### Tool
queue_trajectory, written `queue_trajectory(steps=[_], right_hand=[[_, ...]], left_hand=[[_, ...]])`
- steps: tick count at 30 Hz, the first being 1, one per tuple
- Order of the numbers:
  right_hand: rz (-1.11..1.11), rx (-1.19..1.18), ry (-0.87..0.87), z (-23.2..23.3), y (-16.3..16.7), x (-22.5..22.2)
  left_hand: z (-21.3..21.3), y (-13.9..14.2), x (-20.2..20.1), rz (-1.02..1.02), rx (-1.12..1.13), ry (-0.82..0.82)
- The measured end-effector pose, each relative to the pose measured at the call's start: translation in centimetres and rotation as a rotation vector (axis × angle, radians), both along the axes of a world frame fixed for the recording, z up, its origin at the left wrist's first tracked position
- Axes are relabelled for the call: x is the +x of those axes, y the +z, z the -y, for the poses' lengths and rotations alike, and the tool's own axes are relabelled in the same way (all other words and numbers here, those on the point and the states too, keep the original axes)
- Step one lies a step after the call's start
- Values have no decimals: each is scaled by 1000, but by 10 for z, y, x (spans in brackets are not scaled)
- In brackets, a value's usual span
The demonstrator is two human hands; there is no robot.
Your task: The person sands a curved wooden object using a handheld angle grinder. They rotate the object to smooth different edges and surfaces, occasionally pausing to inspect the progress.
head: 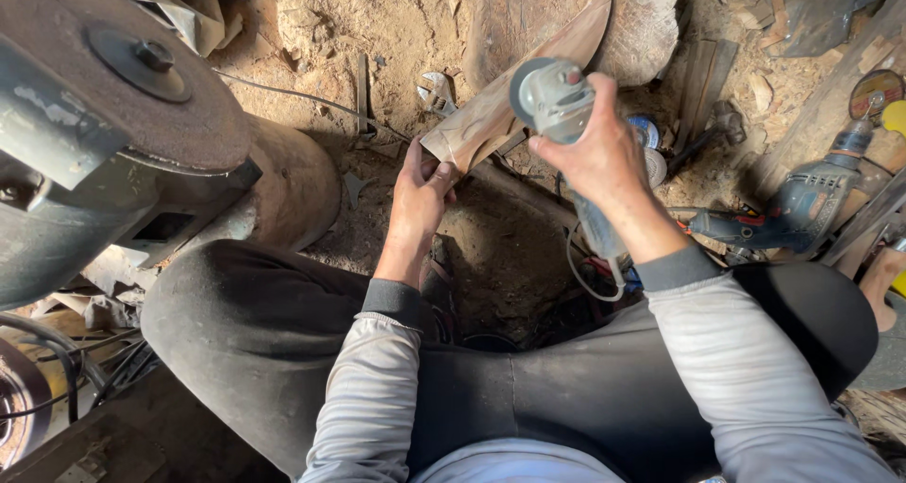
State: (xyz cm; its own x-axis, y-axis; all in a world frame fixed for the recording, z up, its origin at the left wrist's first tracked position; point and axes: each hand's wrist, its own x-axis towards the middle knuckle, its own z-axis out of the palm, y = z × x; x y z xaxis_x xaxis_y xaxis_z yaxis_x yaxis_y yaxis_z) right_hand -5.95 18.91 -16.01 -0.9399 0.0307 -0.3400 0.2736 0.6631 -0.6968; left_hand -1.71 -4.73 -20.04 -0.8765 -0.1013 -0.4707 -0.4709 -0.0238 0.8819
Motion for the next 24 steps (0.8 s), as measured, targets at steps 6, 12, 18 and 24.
queue_trajectory(steps=[6,12,18,24], right_hand=[[-104,-3,163,28,16,37],[-113,55,161,31,16,44],[-104,69,27,5,13,16],[-95,20,38,9,14,32]], left_hand=[[-1,3,6,6,-2,8],[-2,10,8,21,-50,-13],[-4,12,7,39,-3,13],[-6,11,7,45,-24,1]])
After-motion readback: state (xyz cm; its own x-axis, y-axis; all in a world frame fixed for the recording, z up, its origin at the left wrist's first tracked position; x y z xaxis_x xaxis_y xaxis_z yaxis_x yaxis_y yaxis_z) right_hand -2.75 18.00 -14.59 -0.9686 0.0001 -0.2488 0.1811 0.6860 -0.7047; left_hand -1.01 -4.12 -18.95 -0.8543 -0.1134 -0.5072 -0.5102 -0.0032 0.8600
